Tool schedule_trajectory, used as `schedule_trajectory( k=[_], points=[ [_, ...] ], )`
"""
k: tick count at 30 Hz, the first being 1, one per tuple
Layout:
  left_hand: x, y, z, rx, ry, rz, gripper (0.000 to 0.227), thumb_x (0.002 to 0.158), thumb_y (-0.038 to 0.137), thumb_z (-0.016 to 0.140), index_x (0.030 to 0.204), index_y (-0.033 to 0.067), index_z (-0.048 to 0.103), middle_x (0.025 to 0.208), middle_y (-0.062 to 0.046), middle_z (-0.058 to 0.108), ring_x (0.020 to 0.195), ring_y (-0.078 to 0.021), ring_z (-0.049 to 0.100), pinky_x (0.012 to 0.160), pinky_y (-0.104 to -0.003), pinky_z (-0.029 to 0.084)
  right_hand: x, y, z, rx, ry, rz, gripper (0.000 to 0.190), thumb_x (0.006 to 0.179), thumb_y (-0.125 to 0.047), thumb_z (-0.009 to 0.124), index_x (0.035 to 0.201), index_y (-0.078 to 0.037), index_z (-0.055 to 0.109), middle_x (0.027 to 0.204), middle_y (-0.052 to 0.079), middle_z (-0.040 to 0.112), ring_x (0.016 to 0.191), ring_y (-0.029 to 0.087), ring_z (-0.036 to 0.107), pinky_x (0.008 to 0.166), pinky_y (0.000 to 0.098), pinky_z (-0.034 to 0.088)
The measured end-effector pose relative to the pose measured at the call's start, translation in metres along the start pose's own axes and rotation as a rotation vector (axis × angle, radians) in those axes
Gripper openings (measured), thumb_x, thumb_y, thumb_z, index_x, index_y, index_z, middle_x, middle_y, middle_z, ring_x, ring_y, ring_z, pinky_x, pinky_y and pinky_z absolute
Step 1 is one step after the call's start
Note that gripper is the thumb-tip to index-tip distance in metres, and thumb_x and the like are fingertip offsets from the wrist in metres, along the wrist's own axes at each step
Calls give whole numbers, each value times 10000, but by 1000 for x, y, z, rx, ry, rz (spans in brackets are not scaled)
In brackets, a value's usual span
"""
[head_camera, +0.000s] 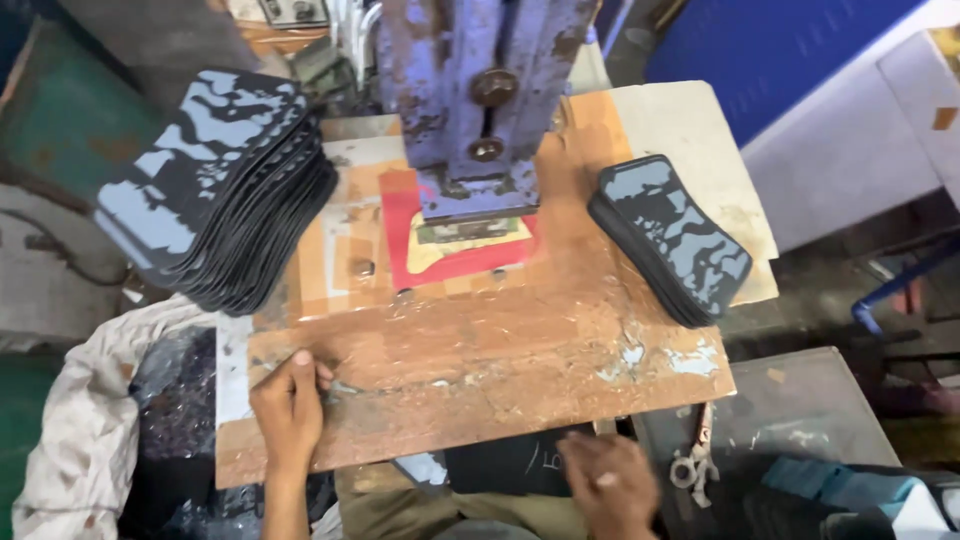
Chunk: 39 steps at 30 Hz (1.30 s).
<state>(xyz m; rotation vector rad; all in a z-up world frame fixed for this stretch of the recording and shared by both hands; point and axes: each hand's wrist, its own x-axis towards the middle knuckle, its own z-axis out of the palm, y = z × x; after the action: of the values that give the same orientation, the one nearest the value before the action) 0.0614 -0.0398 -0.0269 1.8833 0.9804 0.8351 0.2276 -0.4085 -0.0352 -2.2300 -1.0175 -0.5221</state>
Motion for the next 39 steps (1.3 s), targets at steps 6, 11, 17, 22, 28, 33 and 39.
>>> schedule_trajectory(
  k=[6,11,17,22,28,33,39],
  points=[
    [3,15,-2,49,5,66,425,1092,242,523,810,-24,699,668,-89,676,603,-166,653,594,-320,482,210,28,-54,-219,51,18,579,781,-246,898,1264,-28,665,1280,245,622,1175,416,600,961,500,486],
    [2,12,-3,7,15,40,420,1092,234,517,804,-15,695,671,-93,678,604,-176,657,595,-329,483,257,80,-22,-172,-139,-95,591,747,-348,934,1198,-33,719,1324,307,626,1264,462,601,1016,498,496],
    [5,9,-4,32,31,88,410,1077,235,528,788,9,710,667,-99,683,604,-187,670,595,-332,486,239,60,-28,16,-172,-13,250,991,-228,765,1151,-36,745,1280,228,708,1140,357,701,956,404,549],
    [5,15,-5,17,1,73,406,1062,247,542,782,1,703,632,-104,654,557,-195,636,561,-348,472,120,15,38,-46,-260,-272,351,955,-109,593,1288,-33,677,1378,133,661,1361,336,569,1155,455,428],
    [3,15,-4,-60,20,85,407,1072,247,532,782,0,677,666,-84,676,576,-181,658,561,-336,490,95,-89,34,109,-389,-304,666,938,-444,646,1463,-63,500,1580,189,414,1509,378,335,1233,575,240],
    [6,22,-7,-51,26,113,390,1061,237,541,792,-1,692,676,-91,684,574,-189,658,556,-340,482,121,-103,70,-35,-485,-386,824,903,-639,545,1539,-127,429,1629,259,258,1508,482,184,1169,697,85],
    [6,21,-8,-75,12,119,402,1061,243,544,779,-4,689,668,-85,688,566,-179,670,549,-328,486,198,-96,134,-153,-513,-413,817,947,-695,507,1572,-171,452,1578,250,351,1492,480,263,1180,750,72]
  ],
)
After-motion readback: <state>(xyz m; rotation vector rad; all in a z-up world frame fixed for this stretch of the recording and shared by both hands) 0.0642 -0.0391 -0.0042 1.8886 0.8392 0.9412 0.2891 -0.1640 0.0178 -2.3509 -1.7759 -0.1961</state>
